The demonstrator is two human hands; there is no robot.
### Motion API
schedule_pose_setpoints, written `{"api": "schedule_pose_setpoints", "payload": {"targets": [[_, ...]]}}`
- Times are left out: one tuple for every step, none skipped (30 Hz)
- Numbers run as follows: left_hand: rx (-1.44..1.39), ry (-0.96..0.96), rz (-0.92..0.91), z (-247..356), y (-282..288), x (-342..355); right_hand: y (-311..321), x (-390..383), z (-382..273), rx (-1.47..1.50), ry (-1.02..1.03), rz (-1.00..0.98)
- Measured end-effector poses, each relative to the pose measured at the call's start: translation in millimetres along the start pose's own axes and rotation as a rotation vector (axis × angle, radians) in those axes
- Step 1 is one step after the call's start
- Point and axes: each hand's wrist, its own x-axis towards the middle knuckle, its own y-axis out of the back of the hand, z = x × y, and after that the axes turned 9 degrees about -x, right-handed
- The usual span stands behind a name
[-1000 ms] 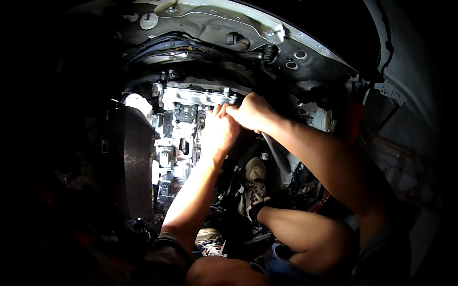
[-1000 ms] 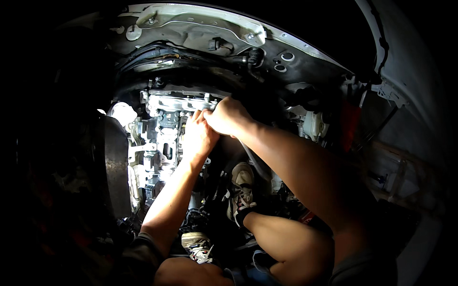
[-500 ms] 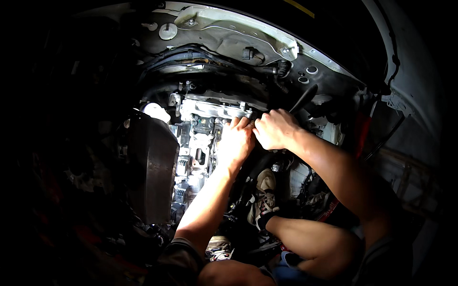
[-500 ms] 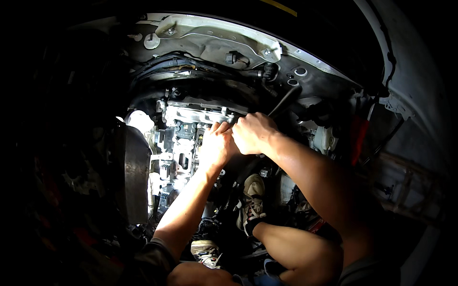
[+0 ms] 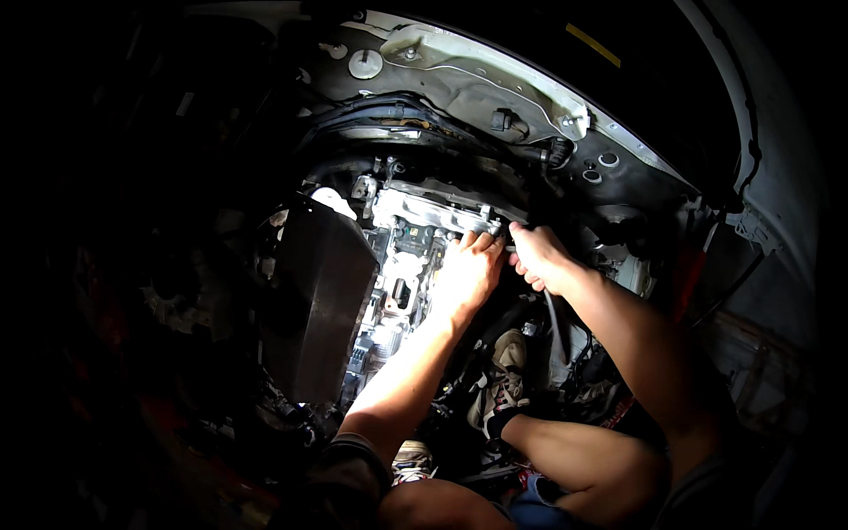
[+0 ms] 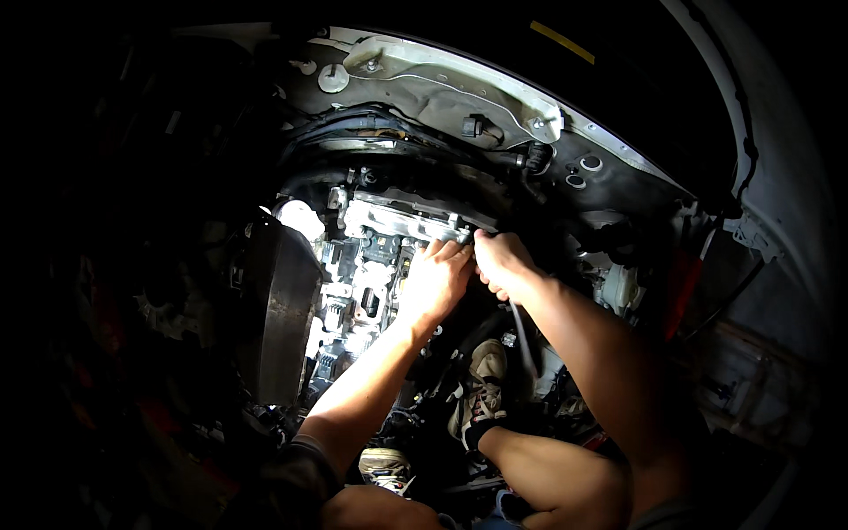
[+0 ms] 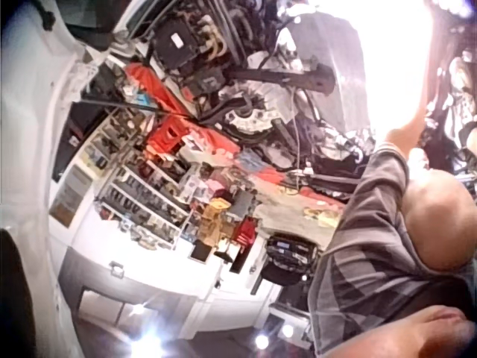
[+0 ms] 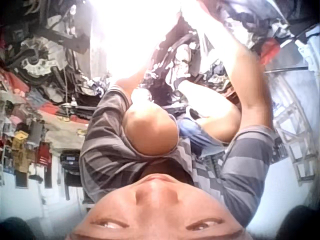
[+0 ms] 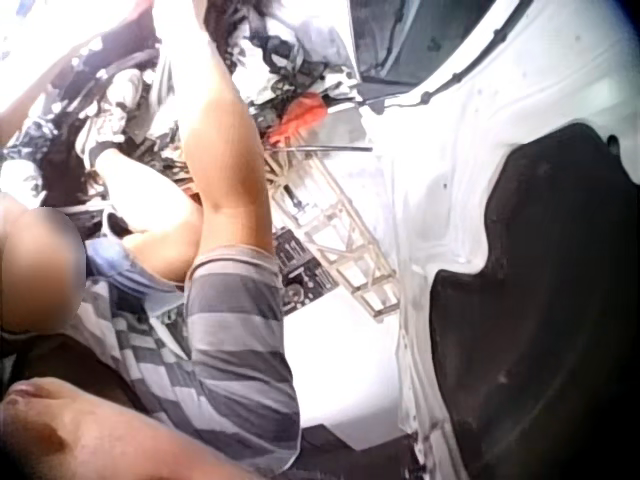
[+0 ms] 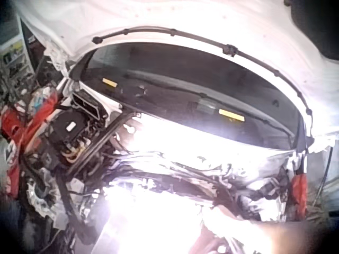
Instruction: The person removes screws from a car engine by hand, positions a metal pipe onto the engine, and tightens fasteners using a socket wrench.
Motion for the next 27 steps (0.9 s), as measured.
{"api": "schedule_pose_setpoints", "payload": {"targets": [[-0.009, -0.005, -0.008, 0.3, 1.5, -0.5, -5.4, -3.3, 4.8, 0.152, -0.012, -0.030], [-0.018, -0.011, -0.016, 1.0, 3.2, -1.2, -10.5, -5.4, 7.6, 0.303, -0.025, -0.061], [-0.027, -0.015, -0.015, 1.7, 3.8, -2.5, -18.7, -19.6, -4.7, -0.069, 0.055, 0.175], [-0.022, 0.031, -0.031, 0.9, 2.1, 0.0, -26.2, 2.9, 12.8, -0.597, 0.500, 0.508], [-0.001, 0.011, -0.064, -0.6, 2.1, 1.1, -20.1, 7.8, 22.6, -0.816, 0.787, 0.629], [0.023, -0.005, -0.098, -0.8, 5.9, 2.5, -14.1, 6.9, 25.7, -1.032, 1.082, 0.740], [0.024, -0.001, -0.100, -1.9, 5.5, 1.0, -0.7, 6.9, 25.7, -1.127, 1.111, 0.564], [0.025, -0.010, -0.072, -2.0, 5.0, 0.0, -4.1, 11.9, 20.3, -1.126, 1.112, 0.560], [0.021, -0.022, -0.040, 1.7, 4.1, 0.8, -7.2, 13.4, 13.9, -0.877, 0.797, 0.535], [0.017, -0.021, -0.042, 0.2, 3.2, -1.0, -14.2, 8.9, 2.8, -0.622, 0.486, 0.493], [0.015, -0.022, -0.007, -1.8, 2.3, -2.2, -9.0, 0.4, -3.6, -0.057, 0.012, 0.081], [0.008, -0.027, 0.032, -0.6, 0.2, -0.3, -1.9, -4.3, -1.3, 0.323, -0.097, -0.171], [0.009, -0.021, 0.022, -0.7, -0.6, 1.1, -5.0, -7.0, -2.4, 0.152, -0.026, -0.033], [-0.002, -0.018, -0.014, -0.7, -0.1, -0.2, -10.8, -10.4, -4.5, -0.019, 0.044, 0.105], [0.010, 0.024, -0.090, -1.5, 1.5, -0.2, -21.6, -10.8, -2.3, -0.613, 0.467, 0.541], [0.022, 0.065, -0.166, -2.8, 3.1, 0.4, -16.3, -15.9, -3.8, -0.901, 0.555, 0.424], [0.040, 0.051, -0.192, -3.9, 5.8, -1.3, -4.8, -11.2, -1.1, -1.111, 0.786, 0.360], [0.061, 0.019, -0.168, -2.0, 5.3, 0.3, 8.7, -13.8, -2.4, -1.323, 1.022, 0.289], [0.043, 0.018, -0.155, -2.8, 3.0, -0.5, 9.6, -16.4, -3.2, -1.394, 1.075, 0.249], [0.025, 0.017, -0.142, -4.0, 1.6, -1.6, -0.5, -19.4, -3.4, -1.233, 0.871, 0.385], [0.040, 0.031, -0.159, -0.7, 4.9, -4.0, -8.7, -15.8, -8.0, -0.898, 0.629, 0.400], [0.052, 0.033, -0.164, 0.5, 8.2, 0.0, -10.0, -6.3, -13.6, -0.566, 0.388, 0.424], [0.038, 0.007, -0.121, -2.4, 6.0, -1.6, -9.6, -3.6, -8.7, -0.379, 0.284, 0.255], [0.021, -0.018, -0.075, -2.2, 4.0, -1.1, -6.1, -7.6, -11.2, -0.186, 0.154, 0.115], [0.009, -0.019, -0.075, -1.0, 1.9, -1.3, -3.2, -13.9, -10.3, -0.021, -0.002, 0.009], [0.028, -0.001, -0.132, -0.3, -0.6, 0.0, -7.0, -18.8, -13.5, -0.280, 0.092, 0.170], [0.046, 0.011, -0.153, -2.9, 2.0, -3.3, -16.1, -15.6, -7.1, -0.705, 0.458, 0.390]]}}
